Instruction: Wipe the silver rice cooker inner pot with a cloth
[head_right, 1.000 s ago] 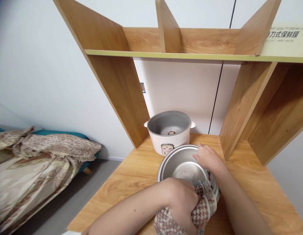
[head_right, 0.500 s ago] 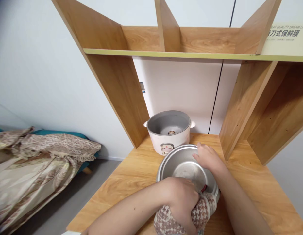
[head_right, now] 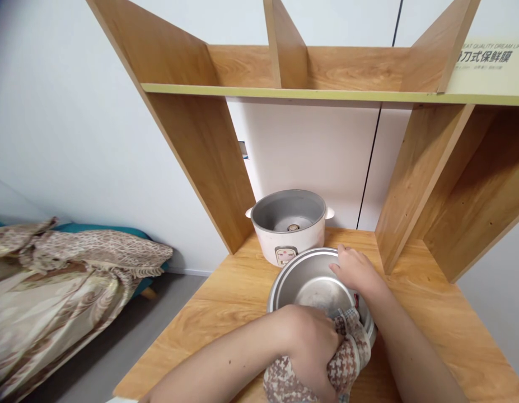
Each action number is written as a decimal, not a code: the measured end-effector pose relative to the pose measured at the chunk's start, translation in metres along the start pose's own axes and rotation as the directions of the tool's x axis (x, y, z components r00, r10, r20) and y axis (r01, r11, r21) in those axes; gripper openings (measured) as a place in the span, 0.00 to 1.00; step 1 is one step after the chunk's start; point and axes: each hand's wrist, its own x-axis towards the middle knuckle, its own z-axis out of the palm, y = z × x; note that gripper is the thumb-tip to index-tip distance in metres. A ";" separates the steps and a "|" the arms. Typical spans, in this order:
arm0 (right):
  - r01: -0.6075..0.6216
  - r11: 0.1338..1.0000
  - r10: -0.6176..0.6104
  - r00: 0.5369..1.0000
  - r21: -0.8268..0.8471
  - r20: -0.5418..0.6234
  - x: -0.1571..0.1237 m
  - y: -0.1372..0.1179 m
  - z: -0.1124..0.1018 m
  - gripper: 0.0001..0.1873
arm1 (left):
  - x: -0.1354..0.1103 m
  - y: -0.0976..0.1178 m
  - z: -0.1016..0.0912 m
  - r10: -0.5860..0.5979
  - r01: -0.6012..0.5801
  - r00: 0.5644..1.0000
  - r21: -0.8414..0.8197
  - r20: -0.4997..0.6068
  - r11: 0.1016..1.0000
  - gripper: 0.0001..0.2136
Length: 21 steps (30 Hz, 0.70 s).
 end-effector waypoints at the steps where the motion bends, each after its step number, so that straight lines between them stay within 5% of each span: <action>1: 0.003 1.000 -0.003 1.000 -0.001 -0.001 0.000 0.000 0.000 0.20 | 0.000 0.000 0.000 -0.003 0.003 1.000 -0.001 0.005 1.000 0.36; 21: 0.013 1.000 -0.013 1.000 -0.002 -0.008 0.002 0.002 0.002 0.20 | -0.002 0.001 -0.003 0.003 -0.003 1.000 0.024 -0.019 1.000 0.36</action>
